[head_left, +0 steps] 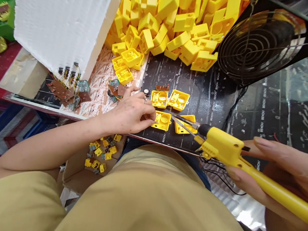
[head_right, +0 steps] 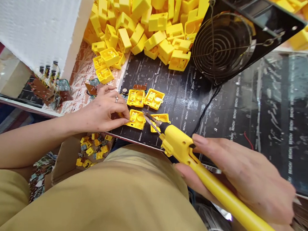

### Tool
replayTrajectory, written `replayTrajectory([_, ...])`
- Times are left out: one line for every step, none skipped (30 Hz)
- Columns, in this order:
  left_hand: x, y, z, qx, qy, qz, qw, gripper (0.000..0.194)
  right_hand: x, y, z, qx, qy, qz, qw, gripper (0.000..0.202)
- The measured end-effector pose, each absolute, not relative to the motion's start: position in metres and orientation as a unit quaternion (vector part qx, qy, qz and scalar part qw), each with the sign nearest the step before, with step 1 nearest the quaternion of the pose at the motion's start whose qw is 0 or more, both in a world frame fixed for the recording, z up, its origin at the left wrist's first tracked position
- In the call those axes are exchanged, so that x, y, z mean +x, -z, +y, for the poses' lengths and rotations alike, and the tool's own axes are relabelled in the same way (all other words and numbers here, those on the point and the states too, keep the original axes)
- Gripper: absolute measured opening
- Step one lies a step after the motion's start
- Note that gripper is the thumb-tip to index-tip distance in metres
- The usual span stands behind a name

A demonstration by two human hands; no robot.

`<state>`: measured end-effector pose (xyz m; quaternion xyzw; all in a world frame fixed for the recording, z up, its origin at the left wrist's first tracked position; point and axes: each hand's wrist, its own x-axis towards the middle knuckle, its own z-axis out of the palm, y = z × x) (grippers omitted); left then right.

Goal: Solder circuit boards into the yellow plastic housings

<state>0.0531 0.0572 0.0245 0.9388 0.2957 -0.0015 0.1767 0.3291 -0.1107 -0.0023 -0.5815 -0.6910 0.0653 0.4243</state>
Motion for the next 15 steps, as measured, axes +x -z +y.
replayTrajectory([0.053,-0.024,0.056,0.939,0.001,0.297,0.174,0.018,0.326,-0.001,-0.111,-0.561,-0.073,-0.713,0.415,0.062])
replayTrajectory([0.053,-0.023,0.056,0.939,0.001,0.299,0.171,0.018,0.324,-0.004,-0.111,-0.522,-0.091,-0.745,0.406,0.061])
replayTrajectory([0.054,-0.023,0.055,0.939,0.003,0.300,0.166,0.019,0.323,-0.007,-0.109,-0.481,-0.103,-0.776,0.394,0.060])
replayTrajectory([0.054,-0.022,0.055,0.940,0.007,0.302,0.159,0.019,0.323,-0.010,-0.106,-0.442,-0.109,-0.803,0.384,0.057])
replayTrajectory([0.054,-0.021,0.055,0.941,0.013,0.303,0.153,0.019,0.324,-0.012,-0.103,-0.414,-0.113,-0.820,0.379,0.052])
replayTrajectory([0.055,-0.021,0.055,0.942,0.020,0.302,0.147,0.019,0.324,-0.013,-0.099,-0.397,-0.111,-0.829,0.377,0.045])
replayTrajectory([0.056,-0.021,0.055,0.943,0.027,0.301,0.141,0.019,0.324,-0.014,-0.096,-0.391,-0.108,-0.833,0.376,0.039])
replayTrajectory([0.057,-0.022,0.056,0.945,0.032,0.297,0.135,0.019,0.323,-0.015,-0.093,-0.386,-0.104,-0.836,0.375,0.033])
replayTrajectory([0.059,-0.022,0.056,0.946,0.034,0.294,0.130,0.019,0.321,-0.016,-0.091,-0.382,-0.100,-0.840,0.372,0.029])
replayTrajectory([0.060,-0.023,0.056,0.948,0.037,0.290,0.126,0.019,0.319,-0.018,-0.089,-0.380,-0.095,-0.843,0.370,0.026])
replayTrajectory([0.062,-0.024,0.056,0.950,0.040,0.286,0.122,0.020,0.317,-0.019,-0.087,-0.381,-0.088,-0.845,0.365,0.024])
replayTrajectory([0.064,-0.025,0.056,0.951,0.045,0.282,0.119,0.020,0.315,-0.021,-0.086,-0.382,-0.080,-0.847,0.361,0.022])
replayTrajectory([0.066,-0.026,0.056,0.952,0.053,0.279,0.115,0.021,0.314,-0.023,-0.084,-0.378,-0.074,-0.852,0.353,0.021])
replayTrajectory([0.067,-0.027,0.056,0.952,0.060,0.278,0.111,0.021,0.313,-0.025,-0.081,-0.371,-0.070,-0.860,0.342,0.020])
replayTrajectory([0.069,-0.029,0.056,0.952,0.069,0.277,0.106,0.021,0.312,-0.028,-0.078,-0.361,-0.068,-0.870,0.329,0.019])
